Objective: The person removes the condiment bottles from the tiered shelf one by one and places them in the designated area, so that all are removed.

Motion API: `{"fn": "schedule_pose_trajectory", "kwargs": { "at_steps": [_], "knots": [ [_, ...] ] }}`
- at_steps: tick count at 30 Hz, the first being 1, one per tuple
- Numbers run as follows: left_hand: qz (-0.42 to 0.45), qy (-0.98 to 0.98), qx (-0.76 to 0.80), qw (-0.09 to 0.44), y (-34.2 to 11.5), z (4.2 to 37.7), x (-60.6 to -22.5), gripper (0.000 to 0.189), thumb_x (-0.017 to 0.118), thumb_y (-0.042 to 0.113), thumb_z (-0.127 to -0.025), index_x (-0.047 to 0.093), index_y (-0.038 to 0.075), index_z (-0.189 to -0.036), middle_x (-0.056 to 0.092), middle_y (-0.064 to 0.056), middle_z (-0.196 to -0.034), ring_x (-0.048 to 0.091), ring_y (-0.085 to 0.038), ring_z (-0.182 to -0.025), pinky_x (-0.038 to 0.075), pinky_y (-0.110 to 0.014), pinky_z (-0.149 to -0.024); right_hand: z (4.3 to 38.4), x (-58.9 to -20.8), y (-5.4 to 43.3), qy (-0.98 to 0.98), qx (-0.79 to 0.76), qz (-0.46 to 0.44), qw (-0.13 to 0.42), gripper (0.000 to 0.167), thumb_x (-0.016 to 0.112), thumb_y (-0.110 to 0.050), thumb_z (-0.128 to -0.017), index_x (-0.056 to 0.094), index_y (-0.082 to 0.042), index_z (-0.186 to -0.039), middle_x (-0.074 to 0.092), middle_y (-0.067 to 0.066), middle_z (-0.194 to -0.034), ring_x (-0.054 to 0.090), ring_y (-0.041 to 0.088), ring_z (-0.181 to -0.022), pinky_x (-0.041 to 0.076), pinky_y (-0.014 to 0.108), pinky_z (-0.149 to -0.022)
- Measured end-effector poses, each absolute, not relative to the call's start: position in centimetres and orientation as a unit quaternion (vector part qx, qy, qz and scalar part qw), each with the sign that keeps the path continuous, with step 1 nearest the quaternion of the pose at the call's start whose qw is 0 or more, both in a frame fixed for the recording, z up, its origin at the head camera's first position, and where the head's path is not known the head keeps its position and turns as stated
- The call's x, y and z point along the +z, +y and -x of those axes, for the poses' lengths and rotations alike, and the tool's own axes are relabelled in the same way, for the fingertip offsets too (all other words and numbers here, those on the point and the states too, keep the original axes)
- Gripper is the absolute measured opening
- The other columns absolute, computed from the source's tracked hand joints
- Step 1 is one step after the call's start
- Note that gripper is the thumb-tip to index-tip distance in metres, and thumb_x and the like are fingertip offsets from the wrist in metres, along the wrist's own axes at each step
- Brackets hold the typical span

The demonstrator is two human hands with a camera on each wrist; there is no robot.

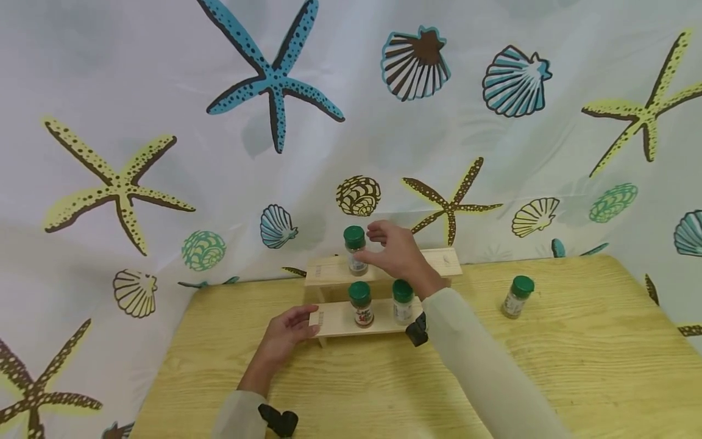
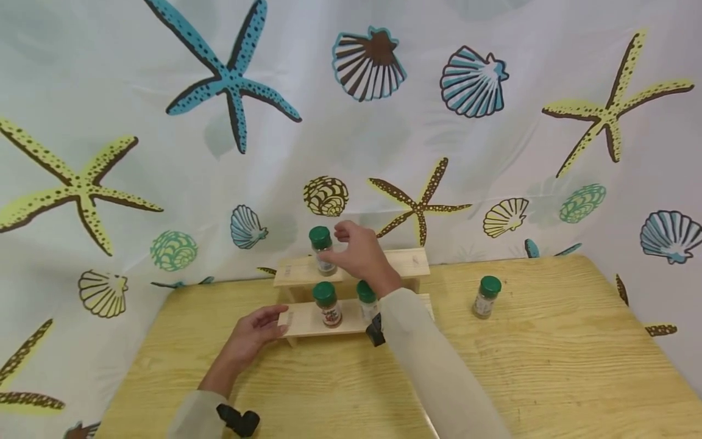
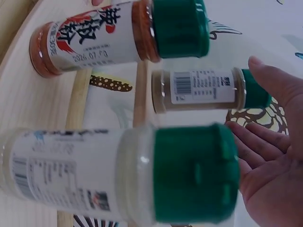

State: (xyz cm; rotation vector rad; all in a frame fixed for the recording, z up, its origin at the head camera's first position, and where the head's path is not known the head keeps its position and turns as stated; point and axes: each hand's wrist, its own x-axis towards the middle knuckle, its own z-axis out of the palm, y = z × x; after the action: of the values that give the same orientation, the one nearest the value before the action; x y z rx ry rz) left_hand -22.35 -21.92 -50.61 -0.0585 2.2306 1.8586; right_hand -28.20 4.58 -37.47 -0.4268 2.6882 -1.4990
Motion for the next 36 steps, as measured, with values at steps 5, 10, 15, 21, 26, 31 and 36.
{"fn": "schedule_pose_trajectory", "kwargs": {
  "at_steps": [5,10,15,21,26,31,36],
  "knots": [
    [0.015,0.760,0.639,0.119,-22.0,22.3,-50.2,0.050,0.068,0.007,-0.086,0.052,0.002,-0.133,0.050,-0.018,-0.137,0.050,-0.024,-0.123,0.048,-0.015,-0.085,28.4,-37.9,3.6,0.872,-0.468,0.145,0.011,0.059,0.075,-0.034,-0.081,0.053,-0.008,-0.128,0.061,0.011,-0.128,0.056,0.026,-0.121,0.045,0.044,-0.101],
    [0.010,0.755,0.643,0.126,-22.1,22.3,-50.1,0.051,0.067,0.006,-0.086,0.050,0.002,-0.134,0.049,-0.019,-0.136,0.051,-0.025,-0.122,0.049,-0.016,-0.084,28.6,-38.4,2.9,0.878,-0.455,0.146,-0.004,0.050,0.076,-0.032,-0.081,0.058,-0.008,-0.120,0.066,0.010,-0.116,0.060,0.027,-0.112,0.048,0.043,-0.095],
    [0.010,0.755,0.644,0.124,-22.1,22.4,-50.1,0.050,0.068,0.006,-0.086,0.051,0.001,-0.133,0.051,-0.020,-0.134,0.055,-0.023,-0.117,0.050,-0.018,-0.083,28.5,-38.9,2.2,0.890,-0.436,0.131,-0.019,0.039,0.074,-0.028,-0.083,0.060,-0.007,-0.113,0.068,0.010,-0.110,0.063,0.025,-0.106,0.051,0.040,-0.090],
    [0.018,0.757,0.642,0.123,-22.1,22.4,-50.1,0.048,0.068,0.005,-0.086,0.053,0.001,-0.132,0.052,-0.020,-0.133,0.056,-0.022,-0.117,0.051,-0.018,-0.083,28.3,-39.0,1.9,0.893,-0.433,0.119,-0.028,0.034,0.072,-0.024,-0.085,0.061,-0.006,-0.111,0.069,0.010,-0.110,0.064,0.024,-0.105,0.051,0.039,-0.090],
    [0.021,0.755,0.644,0.121,-22.2,22.3,-50.1,0.048,0.067,0.004,-0.086,0.053,0.001,-0.132,0.052,-0.021,-0.133,0.056,-0.023,-0.116,0.051,-0.019,-0.082,28.3,-39.0,1.7,0.897,-0.425,0.117,-0.028,0.035,0.072,-0.026,-0.085,0.061,-0.006,-0.111,0.069,0.010,-0.110,0.064,0.024,-0.106,0.051,0.039,-0.090],
    [0.026,0.760,0.639,0.116,-22.1,22.3,-50.2,0.047,0.068,0.005,-0.086,0.054,0.002,-0.131,0.053,-0.020,-0.133,0.056,-0.024,-0.117,0.051,-0.020,-0.083,28.3,-38.8,1.7,0.904,-0.411,0.119,-0.019,0.035,0.071,-0.027,-0.085,0.060,-0.006,-0.112,0.069,0.010,-0.110,0.064,0.023,-0.104,0.052,0.038,-0.089],
    [0.024,0.761,0.638,0.115,-22.0,22.4,-50.4,0.047,0.069,0.006,-0.085,0.055,0.003,-0.130,0.053,-0.018,-0.133,0.055,-0.023,-0.117,0.051,-0.020,-0.083,28.4,-38.4,1.9,0.908,-0.401,0.119,-0.007,0.035,0.070,-0.027,-0.086,0.059,-0.005,-0.112,0.068,0.011,-0.109,0.063,0.024,-0.103,0.052,0.038,-0.088]
  ]
}}
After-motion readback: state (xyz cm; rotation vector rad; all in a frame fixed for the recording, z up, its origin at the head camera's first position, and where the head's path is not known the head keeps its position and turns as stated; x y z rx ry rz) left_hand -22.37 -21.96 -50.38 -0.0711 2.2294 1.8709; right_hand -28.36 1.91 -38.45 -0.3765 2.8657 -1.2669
